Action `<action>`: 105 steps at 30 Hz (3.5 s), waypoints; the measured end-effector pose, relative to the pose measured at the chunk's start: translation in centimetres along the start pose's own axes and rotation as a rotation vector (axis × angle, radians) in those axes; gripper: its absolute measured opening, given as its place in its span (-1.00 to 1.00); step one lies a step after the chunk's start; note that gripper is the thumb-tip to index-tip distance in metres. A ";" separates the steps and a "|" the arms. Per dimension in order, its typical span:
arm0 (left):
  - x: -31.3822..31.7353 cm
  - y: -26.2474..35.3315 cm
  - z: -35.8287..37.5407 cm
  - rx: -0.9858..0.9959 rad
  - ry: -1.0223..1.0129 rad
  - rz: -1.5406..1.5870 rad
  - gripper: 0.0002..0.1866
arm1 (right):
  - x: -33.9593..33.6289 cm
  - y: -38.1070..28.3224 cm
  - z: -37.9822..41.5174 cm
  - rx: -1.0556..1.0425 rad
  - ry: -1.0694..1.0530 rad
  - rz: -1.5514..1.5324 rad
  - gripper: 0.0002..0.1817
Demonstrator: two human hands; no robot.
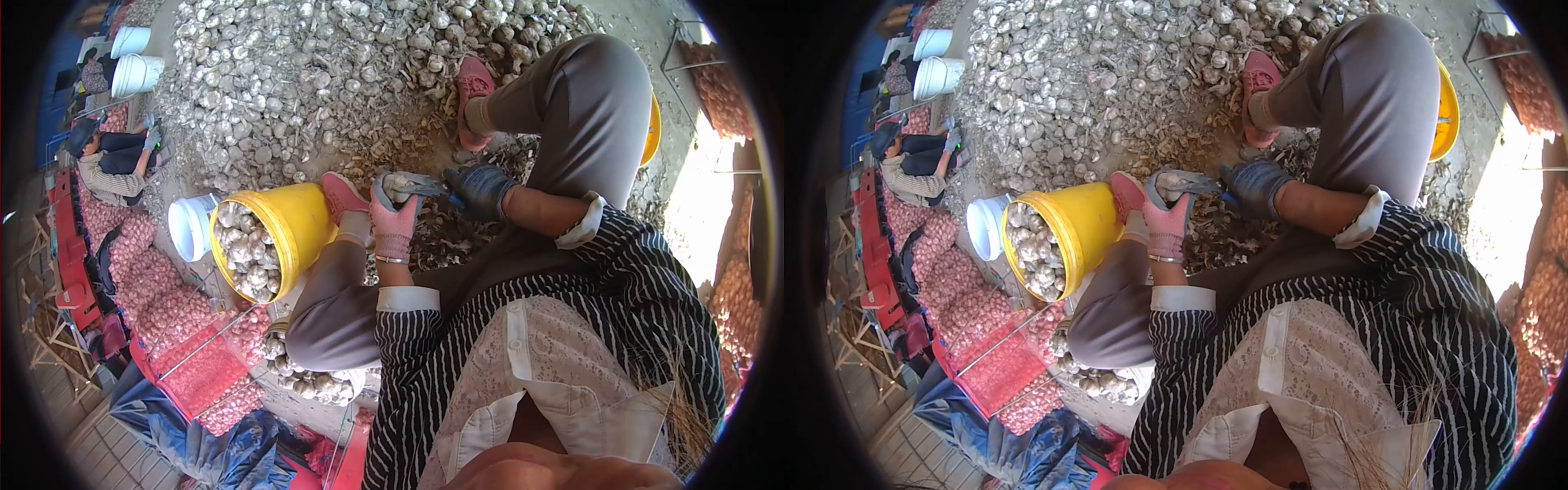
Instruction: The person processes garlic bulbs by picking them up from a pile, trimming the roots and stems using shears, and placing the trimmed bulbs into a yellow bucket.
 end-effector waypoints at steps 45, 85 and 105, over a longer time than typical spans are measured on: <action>2.0 -1.5 0.1 -0.051 -0.079 1.537 -0.59 | 1.8 -0.8 -2.2 0.053 0.193 -0.978 -0.67; 16.0 10.2 -32.7 0.613 -0.348 -0.930 -0.43 | 6.6 2.2 -7.9 0.329 -0.078 -1.592 -0.62; 2.4 -3.8 -25.3 0.081 -0.722 -1.342 -0.44 | 5.0 1.7 -7.0 0.334 0.051 -1.560 -0.64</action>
Point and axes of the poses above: each hand's wrist, its own z-axis away from the middle knuckle, its own x-axis out of the palm, y = z × x, the point moved 2 cm from there along -z, towards the middle knuckle, and after that the axes turned 11 degrees about -y, right-handed, at the moved point
